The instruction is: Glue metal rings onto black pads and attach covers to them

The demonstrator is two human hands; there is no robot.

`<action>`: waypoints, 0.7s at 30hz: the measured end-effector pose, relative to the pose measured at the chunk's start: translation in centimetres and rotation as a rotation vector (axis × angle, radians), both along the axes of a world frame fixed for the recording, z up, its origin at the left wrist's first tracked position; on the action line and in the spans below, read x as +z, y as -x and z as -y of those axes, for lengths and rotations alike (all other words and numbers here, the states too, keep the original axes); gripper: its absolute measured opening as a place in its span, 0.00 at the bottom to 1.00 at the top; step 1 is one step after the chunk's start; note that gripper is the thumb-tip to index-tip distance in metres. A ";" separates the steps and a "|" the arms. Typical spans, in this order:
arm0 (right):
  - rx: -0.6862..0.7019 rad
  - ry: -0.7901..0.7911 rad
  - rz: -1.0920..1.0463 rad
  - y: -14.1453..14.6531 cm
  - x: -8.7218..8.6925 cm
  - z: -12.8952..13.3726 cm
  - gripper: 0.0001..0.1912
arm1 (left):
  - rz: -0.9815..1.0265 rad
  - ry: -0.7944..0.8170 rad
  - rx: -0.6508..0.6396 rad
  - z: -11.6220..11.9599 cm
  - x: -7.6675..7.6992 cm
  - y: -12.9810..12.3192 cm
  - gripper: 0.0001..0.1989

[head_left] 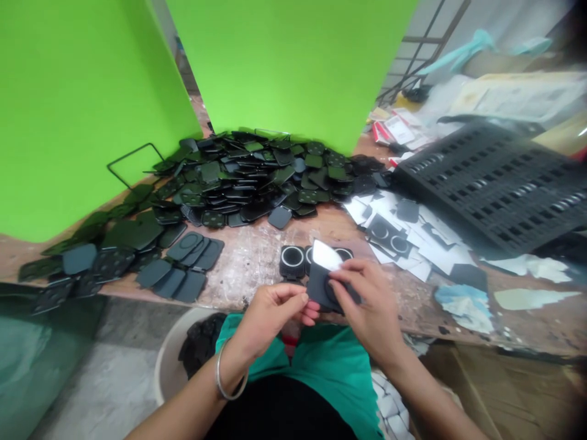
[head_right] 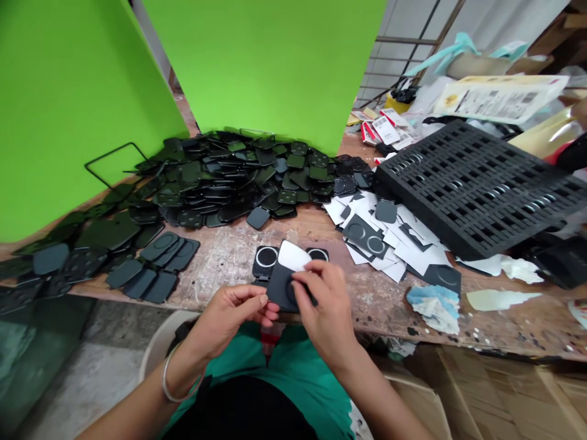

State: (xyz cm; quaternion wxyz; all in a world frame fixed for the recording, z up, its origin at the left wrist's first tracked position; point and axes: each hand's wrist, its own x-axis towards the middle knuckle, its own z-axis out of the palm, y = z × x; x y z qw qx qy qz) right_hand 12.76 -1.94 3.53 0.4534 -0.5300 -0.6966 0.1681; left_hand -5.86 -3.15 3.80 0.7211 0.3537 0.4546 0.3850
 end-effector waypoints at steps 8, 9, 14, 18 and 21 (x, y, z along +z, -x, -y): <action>0.222 0.264 -0.145 2.2 2.2 1.3 0.06 | -0.122 -0.178 -0.018 0.9 1.1 0.5 0.13; 0.224 0.290 -0.161 2.3 2.3 1.3 0.06 | -0.138 -0.192 -0.014 1.0 1.3 0.6 0.13; 0.233 0.335 -0.229 2.6 2.5 1.5 0.06 | -0.269 -0.290 0.001 1.3 1.5 0.9 0.11; 0.209 0.373 -0.265 2.9 2.7 1.7 0.05 | -0.330 -0.362 0.007 1.3 1.4 1.2 0.11; 0.177 0.517 -0.350 3.0 2.9 1.5 0.07 | -0.260 -0.335 -0.004 1.3 1.2 1.3 0.10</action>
